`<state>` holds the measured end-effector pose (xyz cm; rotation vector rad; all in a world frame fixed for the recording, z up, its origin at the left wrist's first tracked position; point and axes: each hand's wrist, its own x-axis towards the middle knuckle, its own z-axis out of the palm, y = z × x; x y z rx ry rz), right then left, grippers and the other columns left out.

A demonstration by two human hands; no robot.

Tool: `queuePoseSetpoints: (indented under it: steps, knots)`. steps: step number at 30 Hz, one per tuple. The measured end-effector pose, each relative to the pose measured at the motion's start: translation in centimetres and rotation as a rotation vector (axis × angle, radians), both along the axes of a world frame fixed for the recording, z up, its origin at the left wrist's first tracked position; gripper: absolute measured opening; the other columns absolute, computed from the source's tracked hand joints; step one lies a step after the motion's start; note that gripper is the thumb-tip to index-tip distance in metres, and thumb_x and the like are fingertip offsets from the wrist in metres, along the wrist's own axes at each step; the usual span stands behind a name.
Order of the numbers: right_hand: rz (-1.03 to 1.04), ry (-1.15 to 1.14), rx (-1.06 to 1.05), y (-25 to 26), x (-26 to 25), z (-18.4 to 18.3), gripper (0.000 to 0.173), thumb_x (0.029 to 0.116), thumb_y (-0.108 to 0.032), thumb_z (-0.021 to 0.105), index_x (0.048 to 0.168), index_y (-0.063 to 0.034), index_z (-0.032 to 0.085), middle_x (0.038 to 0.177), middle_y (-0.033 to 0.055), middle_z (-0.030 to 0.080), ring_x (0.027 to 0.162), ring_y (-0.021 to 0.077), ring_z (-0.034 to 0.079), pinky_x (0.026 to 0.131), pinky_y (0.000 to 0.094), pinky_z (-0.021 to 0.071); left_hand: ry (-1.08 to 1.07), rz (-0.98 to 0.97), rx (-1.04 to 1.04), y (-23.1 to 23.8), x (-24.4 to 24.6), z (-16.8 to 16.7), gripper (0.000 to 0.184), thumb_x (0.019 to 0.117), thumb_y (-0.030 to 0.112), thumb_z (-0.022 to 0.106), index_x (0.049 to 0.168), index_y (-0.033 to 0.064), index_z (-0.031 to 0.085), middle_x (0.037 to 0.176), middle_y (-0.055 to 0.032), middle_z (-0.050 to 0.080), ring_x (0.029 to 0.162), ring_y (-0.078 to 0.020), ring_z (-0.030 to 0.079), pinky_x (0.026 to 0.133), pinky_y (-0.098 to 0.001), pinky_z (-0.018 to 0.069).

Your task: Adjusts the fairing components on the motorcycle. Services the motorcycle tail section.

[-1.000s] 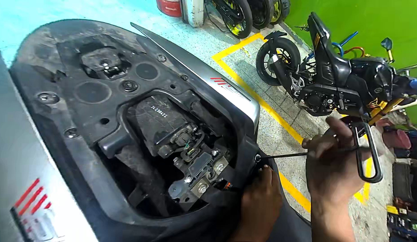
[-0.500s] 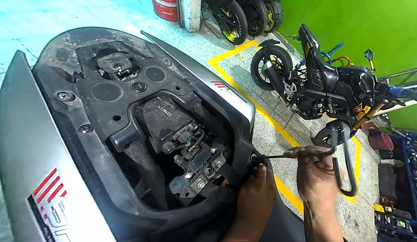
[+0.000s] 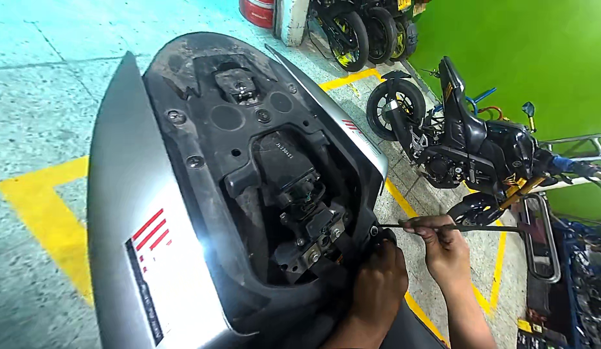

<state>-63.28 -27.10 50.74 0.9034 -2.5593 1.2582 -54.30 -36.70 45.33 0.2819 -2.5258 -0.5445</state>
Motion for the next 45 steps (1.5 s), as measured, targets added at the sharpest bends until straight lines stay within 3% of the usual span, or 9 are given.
queuePoseSetpoints:
  steps: [4,7,10,13,15,18,23,38,45]
  knots:
    - [-0.019,0.020,-0.072,-0.5,0.0,0.4,0.011,0.1048,-0.033,0.057,0.108,-0.0229,0.061,0.093,-0.0085,0.074,0.085,0.0070,0.073,0.079,0.0254,0.0621,0.030,-0.017,0.058,-0.1,0.2,0.1,0.015,0.0863,0.005,0.061,0.088,0.0060,0.076,0.087,-0.0080,0.071,0.052,-0.0155,0.062,0.040,-0.0276,0.0483]
    - [0.021,-0.020,-0.174,-0.5,-0.9,2.1,0.015,0.1026,-0.034,0.060,0.110,-0.0301,0.073,0.098,-0.0119,0.070,0.086,0.0040,0.066,0.078,0.0228,0.0569,0.051,-0.021,0.096,0.0,0.5,0.2,0.016,0.0883,0.008,0.061,0.088,0.0063,0.077,0.087,-0.0086,0.070,0.053,-0.0164,0.063,0.040,-0.0279,0.0491]
    - [0.127,-0.123,0.095,0.1,-2.1,2.1,0.020,0.0923,-0.046,0.071,0.089,-0.0263,0.077,0.082,-0.0140,0.067,0.076,-0.0025,0.059,0.067,0.0170,0.0501,0.124,0.010,0.149,0.7,0.7,-0.2,0.019,0.0906,0.011,0.058,0.084,0.0062,0.075,0.080,-0.0074,0.069,0.051,-0.0164,0.062,0.040,-0.0286,0.0492]
    - [0.141,-0.256,0.499,-0.4,-3.4,0.5,0.030,0.0850,-0.037,0.077,0.072,-0.0096,0.073,0.070,-0.0028,0.064,0.070,0.0064,0.059,0.069,0.0310,0.0497,0.097,-0.037,0.132,0.9,0.9,-0.3,0.019,0.0897,0.011,0.058,0.088,0.0061,0.077,0.084,-0.0070,0.073,0.057,-0.0170,0.066,0.045,-0.0288,0.0519]
    - [0.129,-0.295,0.806,-2.3,-4.1,1.2,0.032,0.0846,-0.039,0.078,0.085,-0.0071,0.075,0.075,0.0054,0.068,0.071,0.0175,0.063,0.070,0.0423,0.0517,0.063,-0.058,-0.026,0.8,0.7,-0.2,0.019,0.0900,0.007,0.059,0.088,0.0056,0.077,0.086,-0.0076,0.071,0.057,-0.0154,0.065,0.046,-0.0257,0.0516]
    - [0.089,-0.477,1.214,-6.2,-4.4,2.5,0.043,0.0890,-0.046,0.076,0.114,-0.0111,0.068,0.093,0.0124,0.070,0.092,0.0309,0.067,0.087,0.0548,0.0508,0.056,0.013,-0.074,0.8,0.4,0.1,0.022,0.0909,0.007,0.057,0.083,0.0065,0.077,0.081,-0.0066,0.069,0.052,-0.0141,0.061,0.042,-0.0259,0.0476]
    - [0.098,-0.469,1.498,-8.6,-4.0,2.5,0.029,0.0989,-0.026,0.063,0.121,-0.0073,0.066,0.113,0.0197,0.070,0.113,0.0381,0.065,0.100,0.0570,0.0463,0.069,0.041,-0.016,0.5,0.1,0.2,0.023,0.0902,0.008,0.055,0.078,0.0076,0.075,0.077,-0.0052,0.068,0.050,-0.0130,0.059,0.040,-0.0255,0.0447]
    - [0.139,-0.606,1.337,-6.5,-5.5,2.3,0.042,0.0874,-0.043,0.073,0.109,-0.0073,0.068,0.095,0.0132,0.068,0.092,0.0304,0.065,0.084,0.0541,0.0505,0.066,0.014,-0.060,0.2,0.4,0.1,0.026,0.0934,0.005,0.051,0.080,0.0055,0.074,0.079,-0.0064,0.066,0.052,-0.0125,0.058,0.042,-0.0237,0.0437]
    - [0.109,-0.432,1.111,-4.0,-3.8,8.6,0.023,0.0855,-0.031,0.067,0.097,-0.0115,0.064,0.074,0.0031,0.058,0.069,0.0174,0.057,0.063,0.0404,0.0463,-0.100,-0.057,0.015,-0.3,0.2,1.3,0.015,0.0874,0.005,0.064,0.095,0.0050,0.078,0.094,-0.0106,0.071,0.060,-0.0154,0.068,0.051,-0.0271,0.0551]
